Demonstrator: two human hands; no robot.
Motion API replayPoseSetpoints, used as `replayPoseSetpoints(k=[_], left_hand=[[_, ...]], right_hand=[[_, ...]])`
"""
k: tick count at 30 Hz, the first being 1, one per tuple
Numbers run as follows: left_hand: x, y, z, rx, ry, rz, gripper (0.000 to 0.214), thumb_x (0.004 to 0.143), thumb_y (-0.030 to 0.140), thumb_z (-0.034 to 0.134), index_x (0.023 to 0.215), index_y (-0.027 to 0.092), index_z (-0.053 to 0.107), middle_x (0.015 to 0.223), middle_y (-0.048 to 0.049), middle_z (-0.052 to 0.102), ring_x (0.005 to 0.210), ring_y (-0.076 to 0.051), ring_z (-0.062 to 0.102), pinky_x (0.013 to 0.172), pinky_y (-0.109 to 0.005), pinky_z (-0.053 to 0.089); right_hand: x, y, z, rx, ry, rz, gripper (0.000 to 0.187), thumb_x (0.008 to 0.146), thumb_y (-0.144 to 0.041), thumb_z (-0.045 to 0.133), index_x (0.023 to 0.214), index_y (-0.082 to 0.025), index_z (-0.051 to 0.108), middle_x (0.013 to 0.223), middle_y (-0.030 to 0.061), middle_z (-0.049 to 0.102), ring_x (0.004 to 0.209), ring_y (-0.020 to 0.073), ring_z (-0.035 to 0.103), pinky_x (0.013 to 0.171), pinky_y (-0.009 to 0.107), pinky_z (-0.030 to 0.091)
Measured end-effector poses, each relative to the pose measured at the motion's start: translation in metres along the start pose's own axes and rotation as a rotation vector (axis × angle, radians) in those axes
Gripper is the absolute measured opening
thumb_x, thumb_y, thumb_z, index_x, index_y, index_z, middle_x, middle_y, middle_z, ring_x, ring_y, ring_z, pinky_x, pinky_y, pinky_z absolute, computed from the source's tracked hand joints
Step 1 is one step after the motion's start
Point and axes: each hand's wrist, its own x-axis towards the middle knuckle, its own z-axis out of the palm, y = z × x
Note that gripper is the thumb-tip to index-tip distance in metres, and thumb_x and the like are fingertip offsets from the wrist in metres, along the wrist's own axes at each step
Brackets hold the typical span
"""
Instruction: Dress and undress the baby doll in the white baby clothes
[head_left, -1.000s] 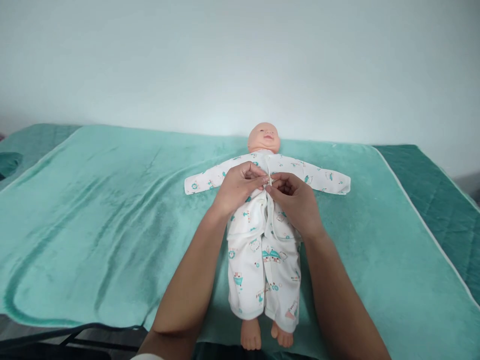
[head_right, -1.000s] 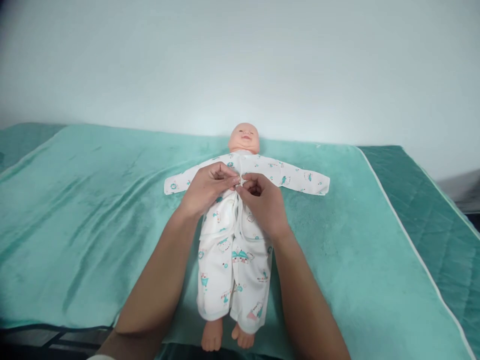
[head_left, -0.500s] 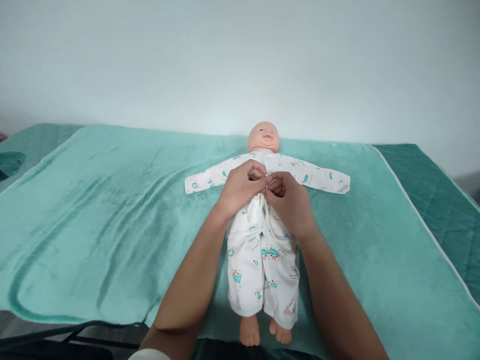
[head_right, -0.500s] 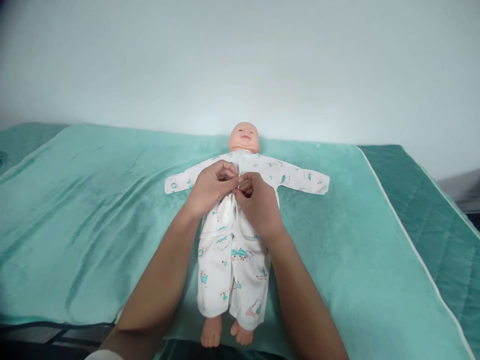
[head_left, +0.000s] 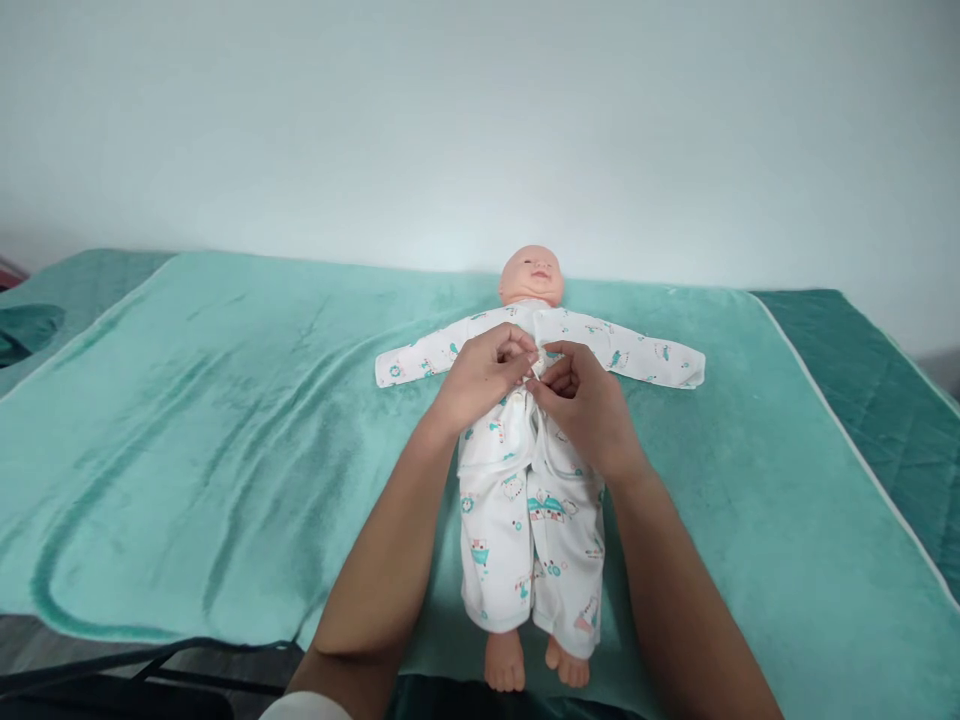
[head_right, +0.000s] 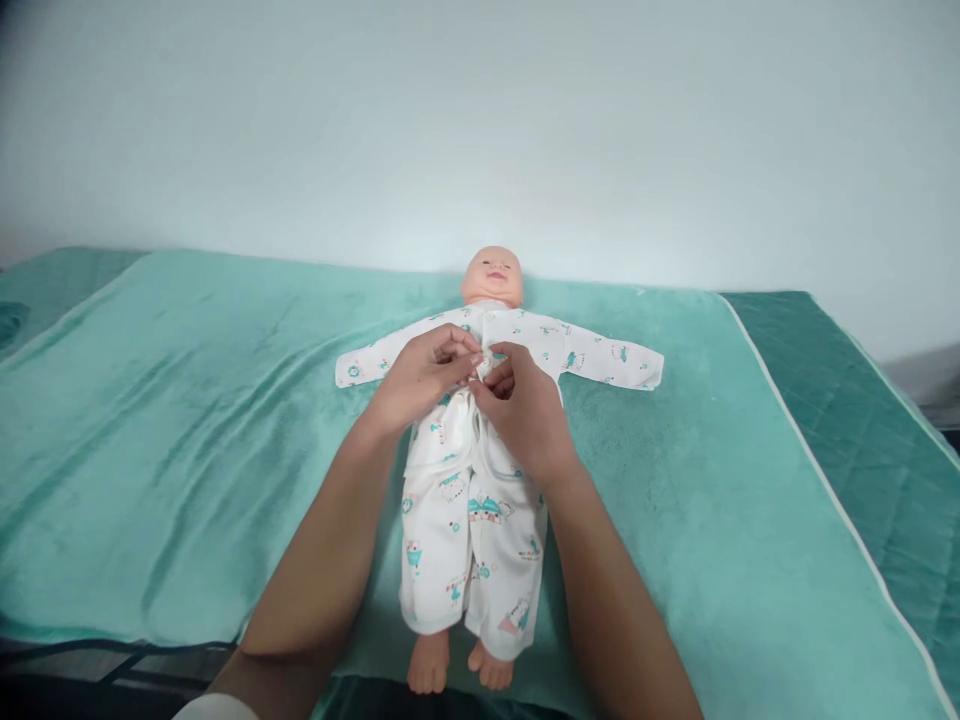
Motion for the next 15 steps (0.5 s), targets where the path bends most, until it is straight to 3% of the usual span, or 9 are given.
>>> replayPoseSetpoints(k=[5,10,15], left_hand=[[-0.002,0.003,-0.003,0.063,-0.009,-0.027,0.01,0.086,0.031,0.062,0.089,0.021,0.062,0.066,0.0029,0.058,0.059,-0.011,0.052,0.056,-0.025,0.039],[-0.004,0.008,-0.005,0.137,0.009,-0.048,0.011,0.085,0.03,0.061,0.082,0.02,0.064,0.064,0.0026,0.056,0.059,-0.011,0.052,0.056,-0.025,0.039],[-0.007,0.012,-0.009,0.181,-0.054,-0.033,0.018,0.086,0.034,0.062,0.077,0.019,0.067,0.062,0.0025,0.055,0.053,-0.009,0.042,0.051,-0.024,0.032]], right_hand=[[-0.005,-0.002,-0.001,-0.078,-0.009,0.002,0.044,0.08,-0.032,0.071,0.119,-0.022,0.053,0.089,-0.0003,0.064,0.073,0.0148,0.059,0.069,0.031,0.048],[-0.015,-0.013,-0.002,-0.405,-0.027,-0.018,0.02,0.083,-0.03,0.065,0.092,-0.023,0.049,0.085,-0.0002,0.059,0.066,0.0144,0.052,0.063,0.03,0.038],[-0.024,-0.019,-0.004,-0.632,-0.058,-0.023,0.021,0.088,-0.031,0.057,0.078,-0.024,0.04,0.075,-0.0002,0.054,0.061,0.0152,0.042,0.058,0.03,0.027]])
